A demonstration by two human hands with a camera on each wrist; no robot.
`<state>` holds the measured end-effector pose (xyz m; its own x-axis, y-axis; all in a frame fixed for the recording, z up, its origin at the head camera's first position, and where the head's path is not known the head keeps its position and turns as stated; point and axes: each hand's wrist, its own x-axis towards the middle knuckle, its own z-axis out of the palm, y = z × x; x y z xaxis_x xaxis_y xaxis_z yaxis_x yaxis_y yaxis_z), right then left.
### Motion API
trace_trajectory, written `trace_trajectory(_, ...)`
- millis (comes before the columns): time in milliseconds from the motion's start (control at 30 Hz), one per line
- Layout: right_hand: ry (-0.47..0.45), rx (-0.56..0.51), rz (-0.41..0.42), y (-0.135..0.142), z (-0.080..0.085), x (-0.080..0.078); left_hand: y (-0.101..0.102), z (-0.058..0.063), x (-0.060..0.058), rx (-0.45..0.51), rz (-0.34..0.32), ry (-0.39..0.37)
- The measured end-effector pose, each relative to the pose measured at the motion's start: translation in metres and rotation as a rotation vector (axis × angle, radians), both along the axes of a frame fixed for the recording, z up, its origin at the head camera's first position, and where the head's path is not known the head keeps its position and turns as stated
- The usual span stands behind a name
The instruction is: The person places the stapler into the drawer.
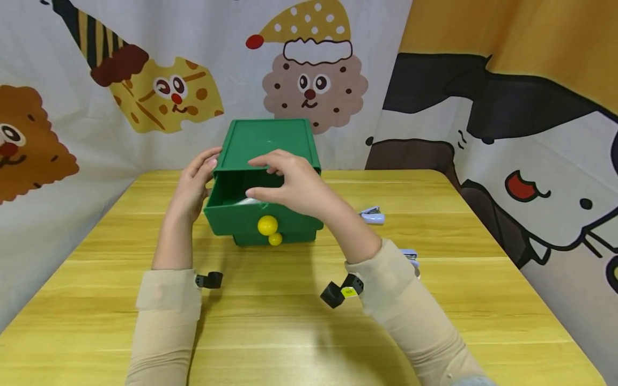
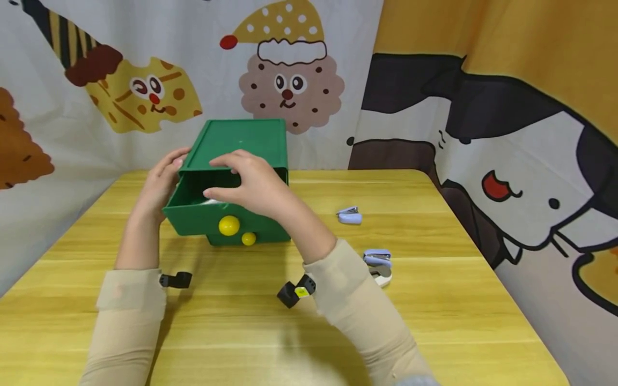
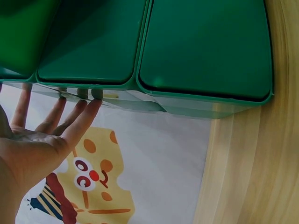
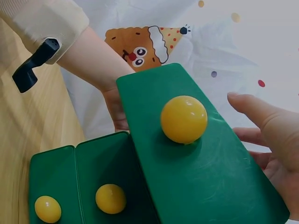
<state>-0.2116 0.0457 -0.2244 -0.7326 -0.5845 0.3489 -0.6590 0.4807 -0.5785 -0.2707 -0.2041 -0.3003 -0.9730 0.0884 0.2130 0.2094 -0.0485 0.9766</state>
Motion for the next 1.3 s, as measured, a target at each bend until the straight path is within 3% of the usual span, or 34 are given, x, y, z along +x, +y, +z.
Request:
trace_trajectory(300, 0.115, -0.077, -0.001, 0.002, -0.003, 0.006, 0.001, 0.001, 0.001, -0.005, 0.002, 0.003)
trace_trajectory(533, 0.214, -0.167, -0.056, 0.003, -0.003, 0.018, 0.000, 0.000, 0.002, -0.005, 0.002, 0.005)
trace_trajectory(767, 0.347, -0.339, -0.068, 0.005, -0.006, 0.029, -0.001, 0.000, 0.002, -0.010, 0.000, 0.002)
trace_trajectory(933, 0.461, -0.419, -0.085, 0.004, -0.012, 0.036, 0.000, 0.000, 0.001, -0.005, -0.001, 0.006)
trace_trajectory(1300, 0.562, -0.516, -0.180, -0.001, -0.032, 0.050, 0.000, -0.001, 0.000, -0.014, 0.001, 0.011)
